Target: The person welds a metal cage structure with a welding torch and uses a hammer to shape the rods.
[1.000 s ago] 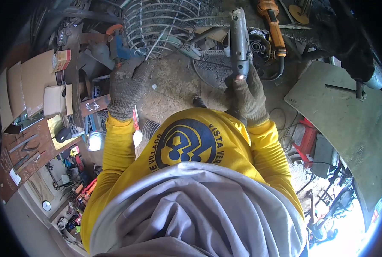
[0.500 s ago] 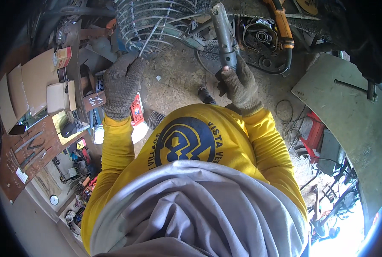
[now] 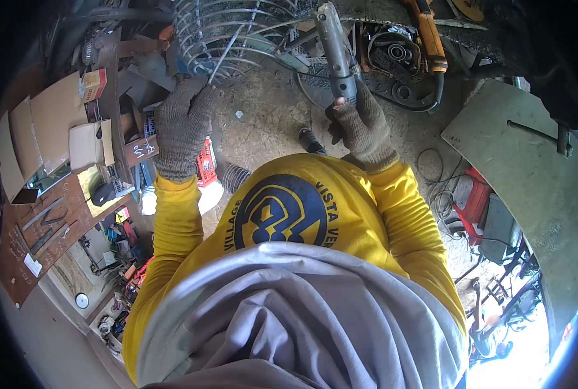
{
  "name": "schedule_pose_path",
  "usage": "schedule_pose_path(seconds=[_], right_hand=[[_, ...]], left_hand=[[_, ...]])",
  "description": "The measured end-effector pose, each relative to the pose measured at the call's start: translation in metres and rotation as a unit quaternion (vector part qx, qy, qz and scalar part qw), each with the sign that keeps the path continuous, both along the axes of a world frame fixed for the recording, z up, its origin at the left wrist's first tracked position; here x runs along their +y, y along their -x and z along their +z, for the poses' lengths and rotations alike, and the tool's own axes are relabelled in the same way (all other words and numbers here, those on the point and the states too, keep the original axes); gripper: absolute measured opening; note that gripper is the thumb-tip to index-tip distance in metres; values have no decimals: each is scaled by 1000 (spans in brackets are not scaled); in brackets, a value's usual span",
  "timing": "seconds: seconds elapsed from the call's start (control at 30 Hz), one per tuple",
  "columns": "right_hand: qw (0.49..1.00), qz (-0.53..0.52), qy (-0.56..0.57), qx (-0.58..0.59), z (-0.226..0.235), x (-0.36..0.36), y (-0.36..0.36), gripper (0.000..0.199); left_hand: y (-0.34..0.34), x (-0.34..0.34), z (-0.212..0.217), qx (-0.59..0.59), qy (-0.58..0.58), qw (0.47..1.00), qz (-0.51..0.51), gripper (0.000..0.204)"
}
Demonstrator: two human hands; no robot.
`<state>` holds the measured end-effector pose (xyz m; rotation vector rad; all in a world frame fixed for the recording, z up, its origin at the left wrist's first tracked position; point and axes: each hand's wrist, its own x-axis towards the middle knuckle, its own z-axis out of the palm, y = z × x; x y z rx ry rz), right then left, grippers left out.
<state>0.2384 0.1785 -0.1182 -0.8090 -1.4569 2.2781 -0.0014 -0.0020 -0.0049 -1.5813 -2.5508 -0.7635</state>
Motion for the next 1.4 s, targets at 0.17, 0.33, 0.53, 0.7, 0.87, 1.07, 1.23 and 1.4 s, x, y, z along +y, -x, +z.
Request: schedule_pose_path(seconds=[0.17,0.33,0.53,0.7,0.87,1.07,1.23,1.4], right_hand=[[1000,-2,8,-22,9,1,0,46],[998,3,16,-66,20,2,0,39],[998,-1,1,-62,24,0,1,38],[987,-2,-161,-11,14,-6,1,39],[983,-63,-161,62,-18,-8,0,34],[991,-80,-39,99,1,-6,4,38],[997,-41,-39,59,0,-6,-4,43],[999,-36,-27,19,5,-5,-5,47]], left_hand=[[2,-1,1,18,17,1000,-9,22],[1,1,2,19,16,1000,-7,23],[9,-13,-14,157,39,987,-21,22],[18,-17,-19,163,22,986,-42,18],[4,-6,-3,57,31,998,-22,13],[-6,11,10,-7,-21,999,-23,8],[-6,4,2,-59,19,998,10,13],[-9,8,3,-30,9,999,11,19]])
